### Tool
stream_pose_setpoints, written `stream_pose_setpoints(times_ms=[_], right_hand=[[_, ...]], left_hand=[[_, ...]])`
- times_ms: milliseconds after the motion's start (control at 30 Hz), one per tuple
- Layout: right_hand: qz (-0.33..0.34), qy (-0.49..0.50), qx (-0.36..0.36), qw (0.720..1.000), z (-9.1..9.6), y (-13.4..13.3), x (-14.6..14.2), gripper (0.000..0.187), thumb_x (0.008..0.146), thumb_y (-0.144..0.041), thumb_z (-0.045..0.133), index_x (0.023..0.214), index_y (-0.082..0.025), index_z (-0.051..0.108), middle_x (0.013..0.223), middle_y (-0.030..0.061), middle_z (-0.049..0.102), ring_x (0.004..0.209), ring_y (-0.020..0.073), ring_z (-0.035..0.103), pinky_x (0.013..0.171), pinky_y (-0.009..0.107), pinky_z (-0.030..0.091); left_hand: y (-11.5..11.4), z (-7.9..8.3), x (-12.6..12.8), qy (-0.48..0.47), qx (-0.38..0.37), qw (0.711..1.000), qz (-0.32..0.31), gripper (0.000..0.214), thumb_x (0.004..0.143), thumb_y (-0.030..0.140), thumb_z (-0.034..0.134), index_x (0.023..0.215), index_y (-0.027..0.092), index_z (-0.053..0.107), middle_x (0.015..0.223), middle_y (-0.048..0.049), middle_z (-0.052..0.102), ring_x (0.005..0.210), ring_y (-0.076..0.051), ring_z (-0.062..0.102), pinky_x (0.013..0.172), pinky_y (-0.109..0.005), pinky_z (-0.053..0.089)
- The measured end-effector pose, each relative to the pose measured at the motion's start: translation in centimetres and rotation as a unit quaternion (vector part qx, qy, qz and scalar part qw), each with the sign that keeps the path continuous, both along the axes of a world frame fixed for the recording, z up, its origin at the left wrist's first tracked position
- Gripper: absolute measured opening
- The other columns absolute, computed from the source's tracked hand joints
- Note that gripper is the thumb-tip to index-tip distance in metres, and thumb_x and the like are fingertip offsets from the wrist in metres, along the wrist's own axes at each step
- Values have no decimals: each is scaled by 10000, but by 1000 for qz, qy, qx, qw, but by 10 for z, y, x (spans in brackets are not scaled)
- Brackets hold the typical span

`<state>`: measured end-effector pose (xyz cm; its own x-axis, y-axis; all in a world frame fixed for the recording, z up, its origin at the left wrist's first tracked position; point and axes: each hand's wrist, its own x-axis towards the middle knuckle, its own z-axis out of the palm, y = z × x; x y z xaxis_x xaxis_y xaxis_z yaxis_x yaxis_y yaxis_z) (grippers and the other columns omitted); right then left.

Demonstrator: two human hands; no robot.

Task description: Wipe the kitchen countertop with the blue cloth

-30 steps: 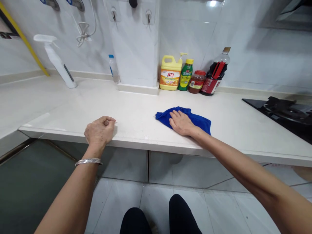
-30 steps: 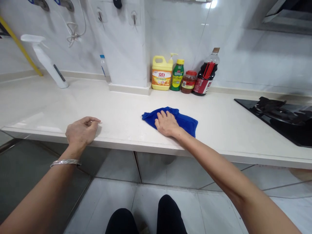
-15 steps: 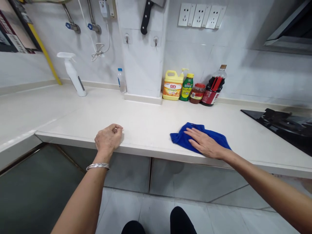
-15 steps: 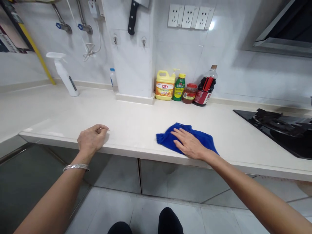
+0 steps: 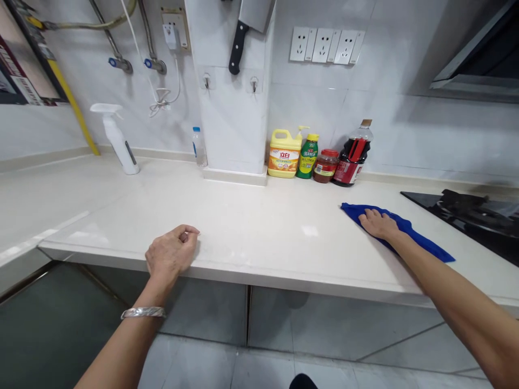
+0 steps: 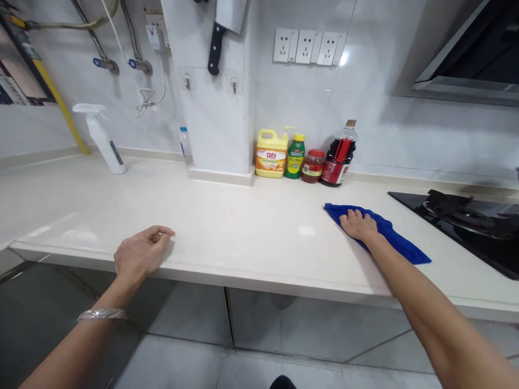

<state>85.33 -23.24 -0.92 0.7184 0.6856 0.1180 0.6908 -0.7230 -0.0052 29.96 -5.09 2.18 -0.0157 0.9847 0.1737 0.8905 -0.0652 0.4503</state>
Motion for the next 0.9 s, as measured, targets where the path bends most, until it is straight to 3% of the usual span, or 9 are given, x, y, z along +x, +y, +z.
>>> stream_pose_setpoints(times_ms=[67, 167, 333, 567, 733, 900], right_hand=[[-40, 40, -1, 998, 8, 24, -12, 625, 989, -460, 231, 1421, -91, 491, 1501, 248, 443, 1356, 433, 435, 1075, 570, 379], [-37, 67, -2, 997, 18, 62, -33, 631, 996, -429, 228, 1442, -49, 462, 1512, 283, 403, 1366, 435, 404, 1078, 564, 340], [22, 70, -3, 997, 23, 130, -83, 626, 1001, -398, 236, 1473, -37, 431, 1536, 266, 379, 1374, 434, 378, 1072, 549, 326], [146, 49, -5, 988, 26, 206, -192, 610, 1013, -425, 241, 1501, -108, 421, 1576, 176, 373, 1430, 403, 329, 1125, 511, 292], [271, 46, -7, 961, 27, 213, -274, 643, 1018, -442, 225, 1564, -119, 325, 1639, 140, 282, 1484, 377, 250, 1180, 494, 223], [387, 61, -4, 920, 27, 171, -324, 657, 1019, -433, 216, 1586, -107, 283, 1655, 131, 242, 1518, 350, 179, 1221, 476, 137]], left_hand=[[0, 1, 0, 2, -6, 1000, 3, 341, 866, 396, 453, 1020, 341, 753, 915, -73, 724, 884, -307, 633, 757, -390, 444], [-1, 2, 0, 4, -13, 1000, 3, 336, 859, 399, 454, 1011, 345, 750, 903, -63, 724, 881, -302, 633, 742, -380, 435], [-2, 1, 0, 4, -15, 1000, 5, 322, 848, 395, 450, 981, 358, 741, 876, -37, 718, 882, -298, 633, 721, -364, 414], [-1, -1, -2, 2, -7, 1000, 2, 323, 853, 410, 437, 976, 385, 735, 858, -16, 715, 853, -281, 629, 697, -344, 380], [-2, -5, -3, -20, 8, 1000, -6, 297, 858, 391, 460, 960, 370, 738, 855, -15, 723, 857, -268, 639, 689, -334, 373], [-4, -6, -4, -53, 50, 997, -22, 287, 875, 381, 463, 955, 345, 736, 845, -22, 726, 863, -264, 651, 703, -340, 398]])
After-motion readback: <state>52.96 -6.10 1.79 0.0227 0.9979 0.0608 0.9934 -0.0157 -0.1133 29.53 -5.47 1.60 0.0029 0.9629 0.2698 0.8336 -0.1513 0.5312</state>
